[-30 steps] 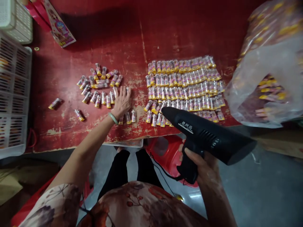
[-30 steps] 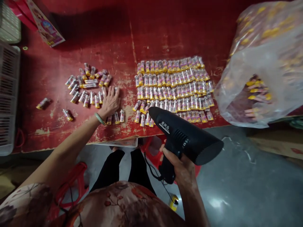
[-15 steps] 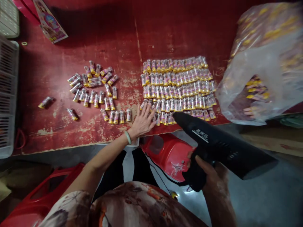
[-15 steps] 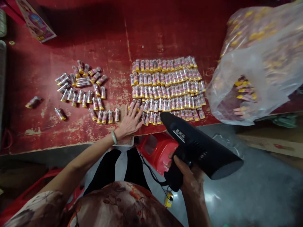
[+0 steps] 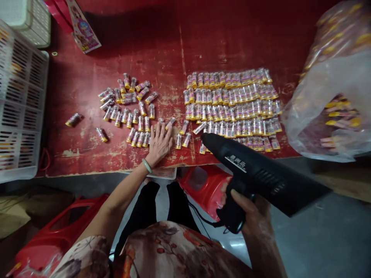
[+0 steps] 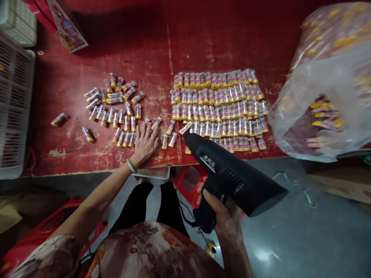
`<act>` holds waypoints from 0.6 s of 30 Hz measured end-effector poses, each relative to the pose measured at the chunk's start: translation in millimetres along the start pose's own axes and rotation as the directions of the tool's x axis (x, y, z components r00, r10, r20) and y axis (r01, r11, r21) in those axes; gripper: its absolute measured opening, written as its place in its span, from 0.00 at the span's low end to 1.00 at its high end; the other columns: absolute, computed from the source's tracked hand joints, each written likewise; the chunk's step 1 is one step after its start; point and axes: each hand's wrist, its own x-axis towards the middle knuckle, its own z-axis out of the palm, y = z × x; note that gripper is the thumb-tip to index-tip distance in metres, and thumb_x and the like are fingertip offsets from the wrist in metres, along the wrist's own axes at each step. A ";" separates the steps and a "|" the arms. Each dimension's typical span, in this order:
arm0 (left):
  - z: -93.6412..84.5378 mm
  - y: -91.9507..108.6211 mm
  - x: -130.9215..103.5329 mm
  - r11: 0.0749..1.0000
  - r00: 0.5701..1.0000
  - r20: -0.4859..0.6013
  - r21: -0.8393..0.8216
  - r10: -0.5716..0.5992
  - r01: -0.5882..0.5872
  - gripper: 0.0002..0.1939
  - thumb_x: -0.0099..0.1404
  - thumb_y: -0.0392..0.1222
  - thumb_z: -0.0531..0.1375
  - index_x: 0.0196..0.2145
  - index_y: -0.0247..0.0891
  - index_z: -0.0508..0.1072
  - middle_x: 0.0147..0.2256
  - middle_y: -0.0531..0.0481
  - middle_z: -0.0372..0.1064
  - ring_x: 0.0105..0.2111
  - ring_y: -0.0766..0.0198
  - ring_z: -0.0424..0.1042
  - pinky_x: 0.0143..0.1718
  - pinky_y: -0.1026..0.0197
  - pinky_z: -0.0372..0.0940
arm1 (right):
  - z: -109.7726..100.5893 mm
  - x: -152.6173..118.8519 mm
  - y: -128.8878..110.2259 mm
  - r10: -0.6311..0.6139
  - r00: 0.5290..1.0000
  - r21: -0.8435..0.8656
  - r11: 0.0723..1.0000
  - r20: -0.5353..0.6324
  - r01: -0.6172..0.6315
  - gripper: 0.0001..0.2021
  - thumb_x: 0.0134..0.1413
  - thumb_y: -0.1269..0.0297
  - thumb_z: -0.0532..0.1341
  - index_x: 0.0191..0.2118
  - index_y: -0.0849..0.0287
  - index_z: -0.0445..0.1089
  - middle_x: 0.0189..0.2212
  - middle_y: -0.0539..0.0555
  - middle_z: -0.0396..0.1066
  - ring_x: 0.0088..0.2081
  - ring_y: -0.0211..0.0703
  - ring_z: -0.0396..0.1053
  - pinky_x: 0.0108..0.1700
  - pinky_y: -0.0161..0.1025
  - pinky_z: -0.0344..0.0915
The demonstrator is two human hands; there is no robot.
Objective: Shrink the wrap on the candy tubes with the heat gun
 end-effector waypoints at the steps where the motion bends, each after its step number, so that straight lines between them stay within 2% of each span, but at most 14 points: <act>1: -4.1 -8.6 -0.5 1.000 1.000 -0.003 -0.005 -0.006 0.006 0.29 0.74 0.46 0.48 0.69 0.37 0.57 0.71 0.38 0.47 0.73 0.46 0.37 0.72 0.33 0.36 | 10.8 0.0 -2.7 0.024 0.999 -0.011 1.000 0.049 -0.024 0.18 0.40 0.56 0.75 0.36 0.59 0.74 0.28 0.51 0.74 0.21 0.38 0.67 0.20 0.34 0.66; 3: -13.6 -24.2 -2.4 0.999 1.000 -0.003 -0.036 0.020 -0.020 0.28 0.74 0.47 0.48 0.69 0.38 0.58 0.71 0.38 0.45 0.73 0.47 0.38 0.72 0.34 0.38 | 35.3 -1.1 -8.0 0.110 0.982 -0.057 0.993 0.155 -0.103 0.19 0.41 0.51 0.75 0.35 0.59 0.74 0.25 0.51 0.72 0.20 0.38 0.66 0.19 0.34 0.64; 5: -23.2 -36.7 -8.2 0.996 0.999 -0.035 -0.079 0.034 -0.037 0.28 0.75 0.48 0.47 0.69 0.41 0.57 0.72 0.40 0.44 0.73 0.50 0.39 0.73 0.37 0.40 | 59.0 -2.9 -11.0 0.162 0.957 -0.145 0.981 0.243 -0.129 0.20 0.42 0.48 0.74 0.34 0.60 0.75 0.21 0.51 0.69 0.20 0.38 0.64 0.18 0.33 0.62; 8: -31.6 -49.8 -28.9 0.990 0.985 -0.154 -0.128 -0.076 0.056 0.28 0.75 0.45 0.45 0.70 0.40 0.53 0.71 0.40 0.45 0.73 0.54 0.38 0.73 0.38 0.40 | 80.6 -4.4 -11.3 0.161 0.929 -0.214 0.973 0.333 -0.091 0.20 0.45 0.47 0.72 0.34 0.60 0.76 0.22 0.51 0.70 0.20 0.37 0.64 0.18 0.33 0.62; 11: -27.6 -57.9 -59.1 0.972 0.952 -0.227 -0.162 -0.206 0.172 0.28 0.75 0.42 0.45 0.70 0.36 0.53 0.70 0.37 0.48 0.73 0.53 0.37 0.72 0.35 0.41 | 80.5 -3.0 -9.9 0.135 0.948 -0.220 0.973 0.289 -0.072 0.20 0.44 0.46 0.72 0.33 0.60 0.75 0.21 0.51 0.69 0.20 0.37 0.64 0.18 0.33 0.63; 15: -12.5 -61.2 -87.7 0.956 0.941 -0.215 -0.193 -0.261 0.221 0.27 0.74 0.42 0.47 0.67 0.33 0.57 0.69 0.32 0.52 0.72 0.49 0.39 0.71 0.32 0.40 | 69.5 -3.7 -9.8 0.043 0.979 -0.213 0.977 0.200 0.000 0.19 0.44 0.47 0.73 0.31 0.59 0.75 0.20 0.50 0.69 0.19 0.38 0.64 0.19 0.34 0.65; 18: -6.7 -59.7 -91.0 0.956 0.939 -0.226 -0.196 -0.259 0.217 0.26 0.74 0.41 0.47 0.65 0.31 0.60 0.68 0.31 0.53 0.72 0.49 0.38 0.71 0.32 0.41 | 75.4 -7.5 -9.3 0.079 0.951 -0.285 0.958 0.299 0.010 0.18 0.46 0.48 0.72 0.31 0.59 0.75 0.20 0.50 0.70 0.20 0.39 0.66 0.21 0.35 0.66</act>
